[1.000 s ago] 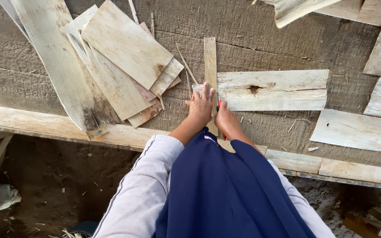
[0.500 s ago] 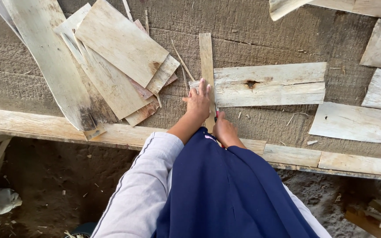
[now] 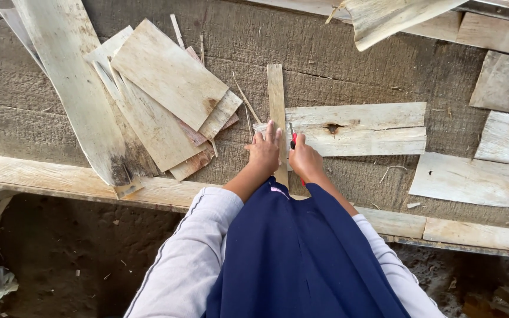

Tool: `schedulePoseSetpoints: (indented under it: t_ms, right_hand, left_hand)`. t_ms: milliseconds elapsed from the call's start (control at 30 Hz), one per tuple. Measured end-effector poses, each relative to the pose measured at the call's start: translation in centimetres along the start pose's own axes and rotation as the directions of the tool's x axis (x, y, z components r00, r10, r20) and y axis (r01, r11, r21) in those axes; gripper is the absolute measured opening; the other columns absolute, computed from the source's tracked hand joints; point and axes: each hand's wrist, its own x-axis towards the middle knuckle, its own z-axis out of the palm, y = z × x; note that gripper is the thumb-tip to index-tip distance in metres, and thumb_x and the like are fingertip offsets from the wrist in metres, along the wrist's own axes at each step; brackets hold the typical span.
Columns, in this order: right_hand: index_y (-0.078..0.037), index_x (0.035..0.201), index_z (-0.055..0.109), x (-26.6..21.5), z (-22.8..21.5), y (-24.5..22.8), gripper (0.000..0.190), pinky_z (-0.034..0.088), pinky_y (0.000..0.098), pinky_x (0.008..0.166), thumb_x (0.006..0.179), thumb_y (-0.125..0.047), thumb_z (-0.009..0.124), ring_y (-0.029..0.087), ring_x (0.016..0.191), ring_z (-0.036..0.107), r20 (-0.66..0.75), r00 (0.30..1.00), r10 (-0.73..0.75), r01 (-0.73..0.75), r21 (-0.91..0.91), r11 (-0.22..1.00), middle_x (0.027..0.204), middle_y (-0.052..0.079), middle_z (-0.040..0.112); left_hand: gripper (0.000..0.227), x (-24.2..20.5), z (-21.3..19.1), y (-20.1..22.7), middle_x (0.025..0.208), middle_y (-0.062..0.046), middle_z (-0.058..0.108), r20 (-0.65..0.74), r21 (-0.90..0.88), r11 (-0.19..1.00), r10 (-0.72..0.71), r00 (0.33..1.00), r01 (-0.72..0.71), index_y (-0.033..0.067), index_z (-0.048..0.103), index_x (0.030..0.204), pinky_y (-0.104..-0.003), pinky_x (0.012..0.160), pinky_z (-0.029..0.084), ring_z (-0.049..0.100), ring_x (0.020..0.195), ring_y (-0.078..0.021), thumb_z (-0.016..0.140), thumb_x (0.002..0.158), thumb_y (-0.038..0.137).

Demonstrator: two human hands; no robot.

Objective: The person uses a red utility knife to cut long strips of dried bamboo into smaller rectangular pieces on a wooden workbench. The person repeatedly positions, cuts, and stacks the bamboo pieces throughout the clip.

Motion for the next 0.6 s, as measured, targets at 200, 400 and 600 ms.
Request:
schedulePoseSetpoints:
  t_ms: [200, 400, 600]
  right_hand:
    - [-0.009, 0.123, 0.036, 3.0, 1.2, 0.3, 0.035, 0.053, 0.0621, 0.086, 0.099, -0.034, 0.043, 0.05, 0.099, 0.071, 0.03, 0.999, -0.024, 0.025, -0.053, 0.998, 0.098, 0.027, 0.072]
    - [-0.009, 0.124, 0.033, 1.5, -0.8, -1.5, 0.034, 0.05, 0.0639, 0.093, 0.1, -0.032, 0.041, 0.05, 0.107, 0.068, 0.161, 0.987, 0.016, -0.004, -0.072, 0.997, 0.108, 0.028, 0.071]
    - [-0.005, 0.125, 0.033, 0.5, 0.9, -0.3, 0.033, 0.049, 0.0648, 0.095, 0.101, -0.027, 0.039, 0.052, 0.112, 0.066, 0.207, 0.978, 0.029, -0.024, -0.028, 0.999, 0.111, 0.03, 0.07]
  left_hand:
    - [0.104, 0.2, 0.1, -0.2, 0.17, -0.02, 0.005, 0.002, 0.006, 1.0, 0.025, 1.0, -0.025, 0.0155, 0.025, 0.163, -0.072, 0.08, 0.055, 0.047, 0.115, -0.0419, 0.082, 0.081, 0.046]
    - [0.103, 0.0, -0.2, -0.1, 0.17, -0.02, 0.005, -0.004, 0.032, 0.999, 0.014, 1.0, -0.014, 0.0144, 0.025, 0.163, -0.069, 0.08, 0.057, 0.047, 0.113, -0.0391, 0.082, 0.082, 0.043]
    - [0.107, 0.8, 1.0, 0.1, 0.17, -0.019, 0.006, -0.02, 0.039, 0.999, 0.003, 1.0, -0.002, 0.0145, 0.025, 0.163, -0.073, 0.078, 0.055, 0.046, 0.11, -0.0401, 0.083, 0.08, 0.047]
